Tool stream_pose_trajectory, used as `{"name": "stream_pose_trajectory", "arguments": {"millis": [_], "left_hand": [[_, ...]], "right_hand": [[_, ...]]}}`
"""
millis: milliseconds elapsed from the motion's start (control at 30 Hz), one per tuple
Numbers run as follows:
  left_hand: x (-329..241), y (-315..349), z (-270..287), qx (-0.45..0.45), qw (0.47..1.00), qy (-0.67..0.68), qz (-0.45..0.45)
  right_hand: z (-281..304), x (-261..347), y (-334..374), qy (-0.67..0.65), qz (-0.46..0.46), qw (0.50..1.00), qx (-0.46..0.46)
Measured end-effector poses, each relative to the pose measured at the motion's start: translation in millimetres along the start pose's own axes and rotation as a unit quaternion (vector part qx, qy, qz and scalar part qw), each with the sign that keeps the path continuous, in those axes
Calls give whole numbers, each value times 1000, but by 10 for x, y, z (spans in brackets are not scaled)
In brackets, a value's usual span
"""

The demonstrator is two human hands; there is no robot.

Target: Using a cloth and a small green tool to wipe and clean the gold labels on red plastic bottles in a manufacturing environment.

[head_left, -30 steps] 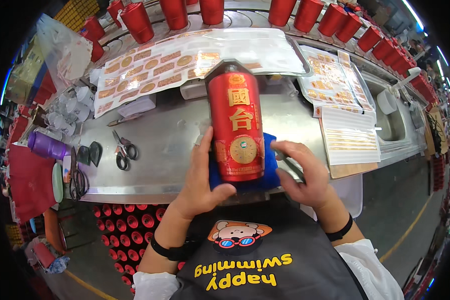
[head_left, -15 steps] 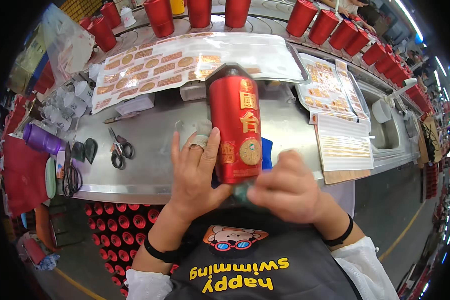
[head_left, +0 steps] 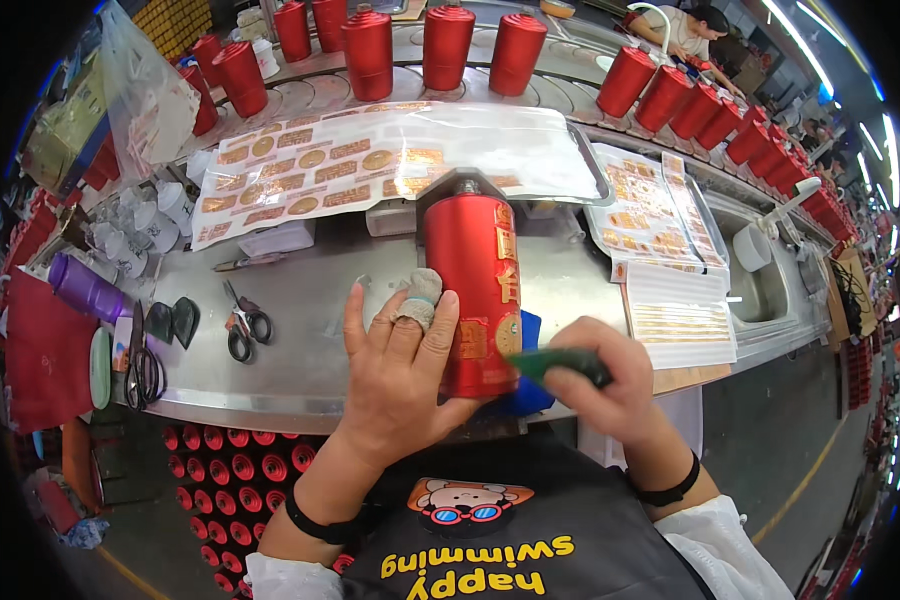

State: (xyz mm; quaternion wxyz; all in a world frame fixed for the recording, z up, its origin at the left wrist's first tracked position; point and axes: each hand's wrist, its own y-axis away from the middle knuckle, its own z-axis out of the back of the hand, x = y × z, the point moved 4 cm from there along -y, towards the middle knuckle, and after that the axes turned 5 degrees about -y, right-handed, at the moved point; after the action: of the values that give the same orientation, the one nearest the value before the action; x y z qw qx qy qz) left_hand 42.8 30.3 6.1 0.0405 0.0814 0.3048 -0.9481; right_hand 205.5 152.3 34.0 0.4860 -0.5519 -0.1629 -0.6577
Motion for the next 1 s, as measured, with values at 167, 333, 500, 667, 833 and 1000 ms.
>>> {"name": "stream_pose_trajectory", "arguments": {"millis": [167, 333, 500, 667, 833, 1000], "left_hand": [[208, 75, -174, 13, 923, 366, 114], [176, -18, -392, -17, 868, 445, 222], [112, -66, -444, -32, 851, 460, 253], [126, -50, -485, -29, 836, 479, 266], [137, -52, -484, -27, 769, 563, 302], [191, -17, -493, -18, 783, 573, 241]], "right_hand": [[12, -153, 49, -76, -62, 992, -77], [-19, -245, 50, -79, -85, 988, -102], [-23, -286, 65, -103, -96, 983, -120], [-30, -324, 63, -105, -108, 981, -118], [-33, -339, 57, -93, -94, 984, -122], [-44, -353, 50, -99, -104, 981, -129]]}}
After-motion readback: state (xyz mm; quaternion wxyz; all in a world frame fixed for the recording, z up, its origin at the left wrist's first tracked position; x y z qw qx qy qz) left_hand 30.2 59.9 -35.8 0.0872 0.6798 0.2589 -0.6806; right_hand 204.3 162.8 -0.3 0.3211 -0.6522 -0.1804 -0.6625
